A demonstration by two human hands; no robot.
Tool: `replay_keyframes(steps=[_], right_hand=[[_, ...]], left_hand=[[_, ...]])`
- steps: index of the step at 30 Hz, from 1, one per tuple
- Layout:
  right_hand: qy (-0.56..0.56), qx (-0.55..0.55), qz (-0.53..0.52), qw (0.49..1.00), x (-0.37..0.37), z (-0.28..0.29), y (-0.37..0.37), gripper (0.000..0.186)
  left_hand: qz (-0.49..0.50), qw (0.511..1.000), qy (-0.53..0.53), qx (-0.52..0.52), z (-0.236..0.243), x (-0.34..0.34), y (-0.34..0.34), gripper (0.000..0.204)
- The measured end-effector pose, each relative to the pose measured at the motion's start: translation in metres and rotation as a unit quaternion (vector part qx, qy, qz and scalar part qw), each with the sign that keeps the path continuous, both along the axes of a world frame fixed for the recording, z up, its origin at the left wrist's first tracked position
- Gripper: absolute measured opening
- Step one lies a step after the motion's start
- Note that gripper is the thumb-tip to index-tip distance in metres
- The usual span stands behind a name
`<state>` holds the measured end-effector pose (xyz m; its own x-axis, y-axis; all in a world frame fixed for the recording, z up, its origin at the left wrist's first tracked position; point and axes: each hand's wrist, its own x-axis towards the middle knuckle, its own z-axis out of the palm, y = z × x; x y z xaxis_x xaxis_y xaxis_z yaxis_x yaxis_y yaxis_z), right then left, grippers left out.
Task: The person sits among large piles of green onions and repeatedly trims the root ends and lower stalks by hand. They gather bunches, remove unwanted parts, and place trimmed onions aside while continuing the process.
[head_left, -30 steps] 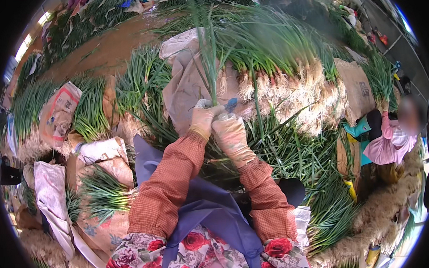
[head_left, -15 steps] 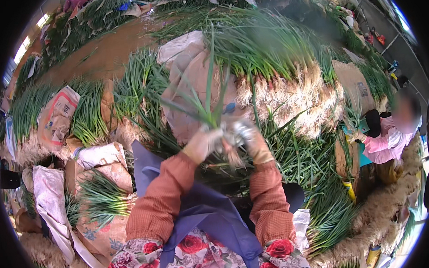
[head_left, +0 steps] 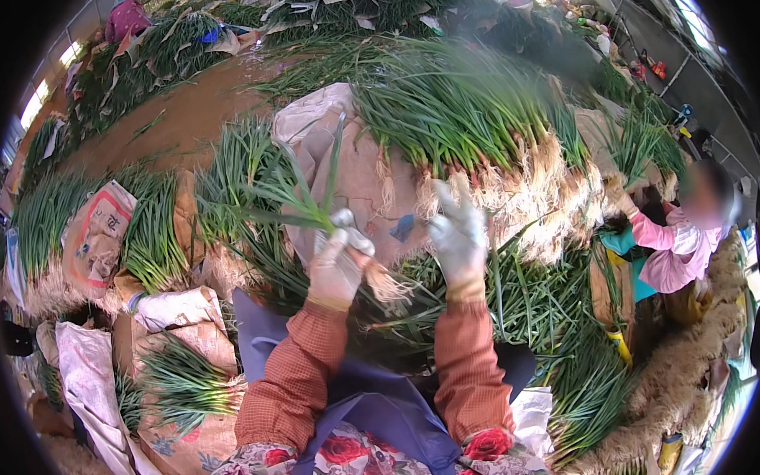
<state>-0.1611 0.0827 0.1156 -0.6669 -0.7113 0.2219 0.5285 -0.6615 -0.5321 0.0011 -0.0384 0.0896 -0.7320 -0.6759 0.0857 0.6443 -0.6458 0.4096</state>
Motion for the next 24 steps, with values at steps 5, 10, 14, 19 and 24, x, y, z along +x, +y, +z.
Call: replay_keyframes(steps=[5,10,14,19,24], right_hand=[[0.415,0.537,-0.159,0.717,-0.068,-0.045,-0.136,0.062],[0.441,0.670,-0.120,0.584,-0.108,-0.069,-0.174,0.051],[0.463,0.613,-0.107,0.632,-0.043,-0.084,-0.138,0.037],[0.458,0.476,-0.083,0.747,0.020,-0.122,-0.077,0.026],[0.352,0.389,-0.077,0.848,-0.006,-0.087,-0.046,0.050]], left_hand=[[-0.012,0.997,-0.072,-0.013,0.034,-0.002,-0.030,0.038],[-0.009,0.982,-0.187,0.000,0.026,-0.021,-0.034,0.035],[0.014,0.960,-0.277,-0.038,-0.021,-0.020,-0.070,0.028],[0.030,0.918,-0.380,-0.111,-0.062,-0.075,-0.059,0.030],[0.045,0.944,-0.324,-0.046,-0.073,-0.059,-0.066,0.024]])
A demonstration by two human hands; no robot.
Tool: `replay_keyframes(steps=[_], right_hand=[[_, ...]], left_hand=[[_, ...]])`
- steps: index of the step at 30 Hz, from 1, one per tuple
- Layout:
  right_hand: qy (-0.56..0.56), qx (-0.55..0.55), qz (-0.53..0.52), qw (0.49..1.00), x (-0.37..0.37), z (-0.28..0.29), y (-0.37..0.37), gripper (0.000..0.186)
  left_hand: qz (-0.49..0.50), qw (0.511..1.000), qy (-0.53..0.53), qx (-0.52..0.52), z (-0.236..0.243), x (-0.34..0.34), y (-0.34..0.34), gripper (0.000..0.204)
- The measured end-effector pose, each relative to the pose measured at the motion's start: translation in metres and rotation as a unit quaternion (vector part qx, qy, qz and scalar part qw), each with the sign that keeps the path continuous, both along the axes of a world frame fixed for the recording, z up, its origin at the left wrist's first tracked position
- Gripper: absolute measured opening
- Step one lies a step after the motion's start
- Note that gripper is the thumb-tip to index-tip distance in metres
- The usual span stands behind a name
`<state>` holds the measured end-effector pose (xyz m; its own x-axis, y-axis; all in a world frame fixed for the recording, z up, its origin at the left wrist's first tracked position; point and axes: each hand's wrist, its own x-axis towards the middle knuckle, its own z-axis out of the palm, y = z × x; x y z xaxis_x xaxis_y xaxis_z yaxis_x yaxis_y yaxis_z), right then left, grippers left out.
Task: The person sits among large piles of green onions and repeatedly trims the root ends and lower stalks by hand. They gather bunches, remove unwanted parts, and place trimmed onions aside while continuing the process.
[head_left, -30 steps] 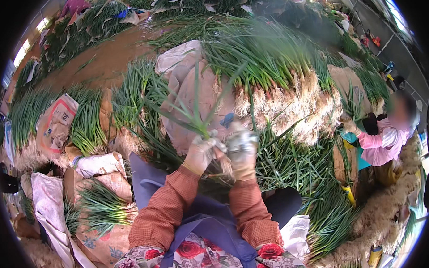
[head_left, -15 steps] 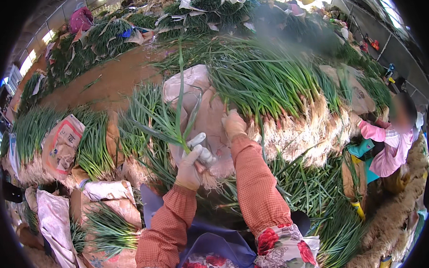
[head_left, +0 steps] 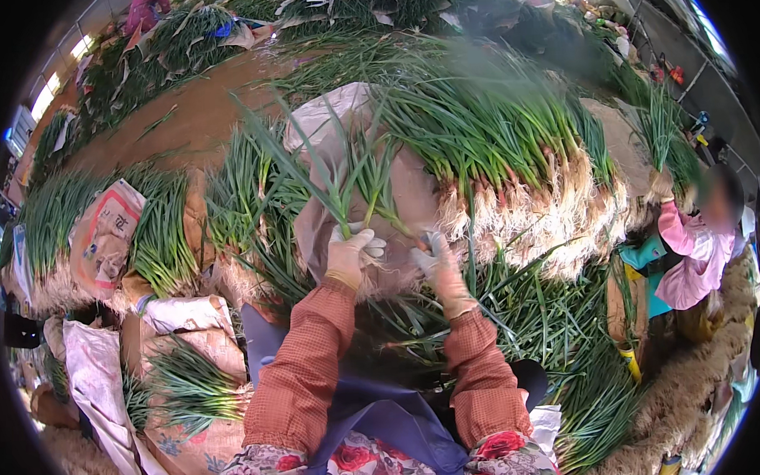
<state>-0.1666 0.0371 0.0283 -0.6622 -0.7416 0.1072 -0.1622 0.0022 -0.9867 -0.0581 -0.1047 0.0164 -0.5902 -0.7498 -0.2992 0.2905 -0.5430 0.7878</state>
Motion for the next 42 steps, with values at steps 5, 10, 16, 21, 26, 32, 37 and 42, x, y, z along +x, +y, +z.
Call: replay_keyframes(steps=[5,10,16,21,26,32,37,42], right_hand=[[0.373,0.113,-0.061,0.919,0.008,0.038,0.013,0.039],[-0.333,0.030,0.147,0.931,0.037,0.052,0.008,0.023],[-0.307,-0.035,0.031,0.951,0.086,0.052,0.013,0.013],[-0.247,-0.276,-0.158,0.915,0.042,0.051,0.057,0.031],[-0.248,0.095,-0.007,0.964,0.003,-0.047,0.044,0.029],[-0.379,-0.287,0.050,0.879,0.016,-0.022,0.067,0.027],[-0.268,-0.142,-0.020,0.953,0.032,0.005,0.088,0.022],[-0.212,0.008,-0.046,0.976,0.063,0.015,0.084,0.016]], left_hand=[[-0.135,0.973,0.162,0.090,0.019,0.056,0.022,0.029],[-0.223,0.958,0.127,0.130,0.018,0.086,0.088,0.038],[-0.135,0.986,0.089,0.032,-0.011,0.093,0.071,0.017],[-0.027,0.976,0.210,0.047,0.007,0.090,0.081,0.017],[-0.015,0.976,0.181,0.115,0.041,0.058,0.078,0.019],[-0.124,0.982,0.112,0.085,0.021,0.042,0.041,0.023],[0.007,0.999,0.013,0.040,-0.009,0.022,0.027,0.030],[-0.029,0.999,-0.015,-0.022,0.012,0.042,0.066,0.025]])
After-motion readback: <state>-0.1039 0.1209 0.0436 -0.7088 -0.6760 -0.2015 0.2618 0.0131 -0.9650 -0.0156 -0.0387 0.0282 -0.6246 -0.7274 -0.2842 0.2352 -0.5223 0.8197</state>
